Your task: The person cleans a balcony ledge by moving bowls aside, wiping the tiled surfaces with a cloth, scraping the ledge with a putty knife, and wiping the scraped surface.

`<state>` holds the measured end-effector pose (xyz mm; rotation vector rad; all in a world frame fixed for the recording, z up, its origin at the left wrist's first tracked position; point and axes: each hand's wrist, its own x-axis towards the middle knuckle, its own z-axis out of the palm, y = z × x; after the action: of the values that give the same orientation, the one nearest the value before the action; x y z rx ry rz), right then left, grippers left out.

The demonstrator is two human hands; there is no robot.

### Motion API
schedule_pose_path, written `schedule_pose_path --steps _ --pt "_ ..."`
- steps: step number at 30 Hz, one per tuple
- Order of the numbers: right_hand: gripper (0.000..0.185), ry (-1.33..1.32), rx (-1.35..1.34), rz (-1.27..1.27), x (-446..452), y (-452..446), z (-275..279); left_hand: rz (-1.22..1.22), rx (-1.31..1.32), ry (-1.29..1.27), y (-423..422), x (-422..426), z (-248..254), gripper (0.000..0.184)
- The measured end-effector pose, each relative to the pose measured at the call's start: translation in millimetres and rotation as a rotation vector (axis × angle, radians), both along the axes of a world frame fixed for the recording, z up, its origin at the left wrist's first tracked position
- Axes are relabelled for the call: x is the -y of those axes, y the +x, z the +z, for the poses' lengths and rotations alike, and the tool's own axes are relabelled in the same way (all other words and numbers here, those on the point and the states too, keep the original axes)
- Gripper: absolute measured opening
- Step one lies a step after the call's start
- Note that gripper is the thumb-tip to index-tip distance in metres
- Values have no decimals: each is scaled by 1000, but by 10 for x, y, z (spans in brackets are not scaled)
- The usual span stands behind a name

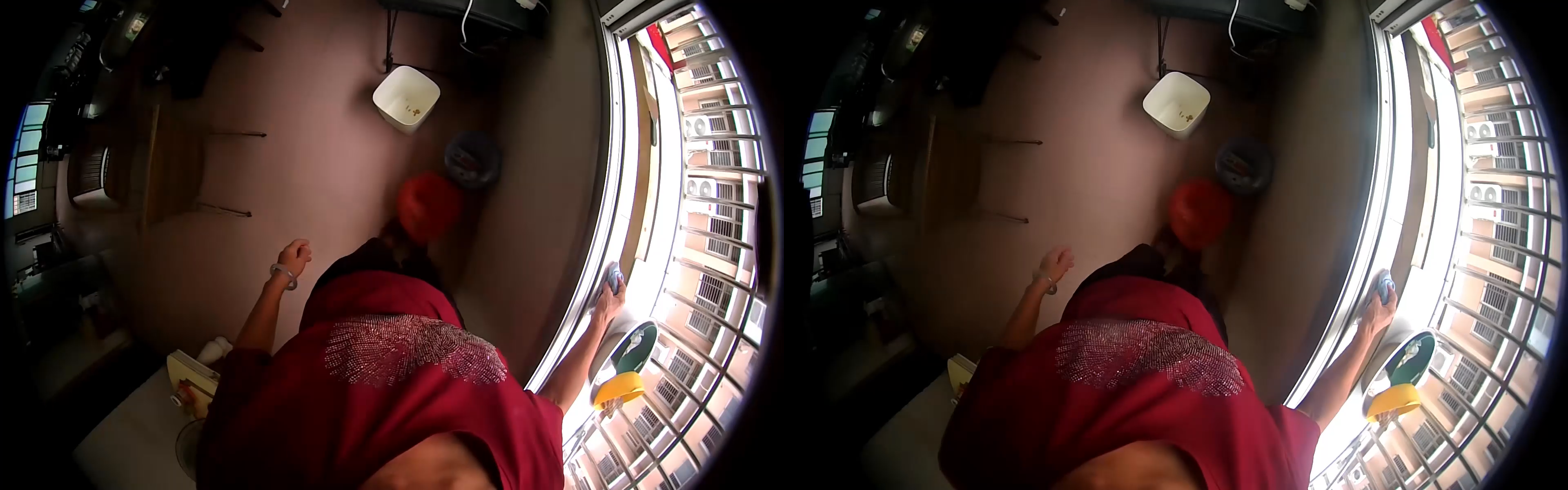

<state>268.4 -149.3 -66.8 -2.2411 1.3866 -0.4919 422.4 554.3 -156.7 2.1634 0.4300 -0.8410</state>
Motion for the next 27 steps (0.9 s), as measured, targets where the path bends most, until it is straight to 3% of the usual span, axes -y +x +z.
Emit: schedule_pose_path --steps 3,10,16,19,22,27 --pt "30 -252 -177 40 -236 241 -39 -20 12 -43 -82 227 81 28" --pt "30 -173 -50 33 -312 222 -48 -289 -264 277 -569 104 -168 32" --pt "32 -192 -30 72 -322 232 -60 -260 -147 225 -737 202 -187 31" --pt "32 -232 -24 102 -247 204 -147 -361 -69 256 -650 558 43 29" --pt "32 -222 -6 106 -289 224 -123 -388 57 199 -672 601 -61 27" --pt "37 -208 -9 106 -280 237 -123 -386 -1 214 -676 605 -29 28"
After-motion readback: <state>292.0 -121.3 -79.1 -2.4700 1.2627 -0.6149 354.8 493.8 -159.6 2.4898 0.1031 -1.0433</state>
